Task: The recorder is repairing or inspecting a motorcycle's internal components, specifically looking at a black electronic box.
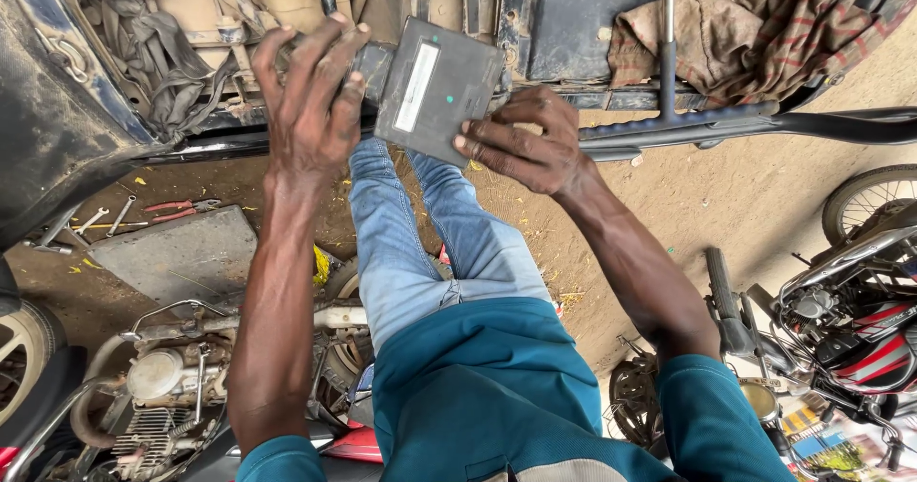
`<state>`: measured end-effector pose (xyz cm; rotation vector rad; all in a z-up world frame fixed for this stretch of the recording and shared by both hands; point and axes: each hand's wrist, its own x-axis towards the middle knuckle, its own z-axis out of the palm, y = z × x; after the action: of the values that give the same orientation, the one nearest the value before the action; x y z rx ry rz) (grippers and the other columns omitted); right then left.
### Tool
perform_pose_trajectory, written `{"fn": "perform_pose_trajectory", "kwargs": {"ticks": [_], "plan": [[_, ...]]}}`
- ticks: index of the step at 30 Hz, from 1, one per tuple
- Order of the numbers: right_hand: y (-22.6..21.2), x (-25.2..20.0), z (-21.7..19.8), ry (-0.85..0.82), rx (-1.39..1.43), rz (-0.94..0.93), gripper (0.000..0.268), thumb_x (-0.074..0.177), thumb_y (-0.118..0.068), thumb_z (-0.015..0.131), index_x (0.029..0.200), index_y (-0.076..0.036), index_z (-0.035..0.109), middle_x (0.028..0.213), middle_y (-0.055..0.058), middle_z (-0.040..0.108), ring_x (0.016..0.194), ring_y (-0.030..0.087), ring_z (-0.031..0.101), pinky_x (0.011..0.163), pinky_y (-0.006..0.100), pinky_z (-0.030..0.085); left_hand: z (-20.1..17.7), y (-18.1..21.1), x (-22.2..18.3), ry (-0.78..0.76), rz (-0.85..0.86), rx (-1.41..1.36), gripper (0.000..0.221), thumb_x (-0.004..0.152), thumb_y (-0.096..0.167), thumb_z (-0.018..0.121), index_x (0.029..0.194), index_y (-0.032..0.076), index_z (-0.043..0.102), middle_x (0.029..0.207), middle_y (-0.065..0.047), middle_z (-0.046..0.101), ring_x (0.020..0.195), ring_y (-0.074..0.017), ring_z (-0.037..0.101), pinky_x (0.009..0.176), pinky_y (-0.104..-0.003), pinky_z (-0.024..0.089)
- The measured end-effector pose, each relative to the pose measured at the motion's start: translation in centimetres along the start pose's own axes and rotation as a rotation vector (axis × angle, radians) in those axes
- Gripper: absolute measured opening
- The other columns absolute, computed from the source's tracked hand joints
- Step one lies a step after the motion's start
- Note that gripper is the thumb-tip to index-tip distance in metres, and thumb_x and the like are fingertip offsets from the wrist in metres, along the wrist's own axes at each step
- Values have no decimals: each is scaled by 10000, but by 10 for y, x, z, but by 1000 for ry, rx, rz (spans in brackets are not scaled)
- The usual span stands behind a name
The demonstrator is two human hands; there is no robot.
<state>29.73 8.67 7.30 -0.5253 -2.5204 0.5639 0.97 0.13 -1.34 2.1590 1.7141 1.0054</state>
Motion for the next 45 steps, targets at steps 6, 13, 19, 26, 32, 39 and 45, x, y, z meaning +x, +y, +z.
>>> {"fn": "perform_pose_trajectory", "kwargs": {"ticks": [6,13,19,26,32,39,45], "plan": [[-3,4,-4,11,-31,45,339,883,-202,870,1203,-263,778,1215,-76,696,1106,150,586,975,337,564,-19,4,15,-74,30,17,441,1054,-93,697,1327,191,499,1401,-6,714,1289,-234,619,1117,-509,384],[-7,10,-3,45,8,213,348,889,-110,875,1191,-253,779,1191,-75,691,1197,189,543,1090,393,561,-30,1,15,-160,2,-19,274,1069,32,795,1210,209,641,1402,11,711,1286,-229,630,1057,-498,353],[-10,9,0,85,30,225,301,898,-157,868,1169,-246,771,1171,-59,704,1170,185,556,1060,398,566,-36,2,17,-197,1,-43,335,1032,-8,785,1232,232,663,1423,32,713,1314,-213,627,1041,-486,353],[-10,4,4,75,17,249,319,905,-111,838,1182,-252,767,1157,-61,706,1156,190,565,1047,403,574,-40,1,21,-225,3,-27,399,971,-55,785,1233,221,662,1425,29,719,1307,-213,635,1046,-473,357],[-4,-2,16,92,22,290,378,903,-35,812,1212,-240,737,1172,0,718,1184,243,644,1063,439,594,-33,-6,21,-199,-3,-88,351,1050,39,831,1264,255,656,1386,12,716,1265,-219,660,1050,-474,366],[2,19,18,225,340,775,514,993,-245,790,1428,-112,552,1261,136,677,1130,238,689,1006,388,637,-48,0,56,-338,-163,-266,475,999,17,772,1429,142,614,1338,-82,707,1204,-224,664,1087,-462,400],[19,23,20,263,534,1005,456,1057,-167,766,1465,-135,565,1292,113,719,1047,165,740,953,341,682,-49,1,73,-379,-207,-362,527,980,82,814,1458,138,599,1346,-99,655,1266,-277,631,1189,-505,374]]}}
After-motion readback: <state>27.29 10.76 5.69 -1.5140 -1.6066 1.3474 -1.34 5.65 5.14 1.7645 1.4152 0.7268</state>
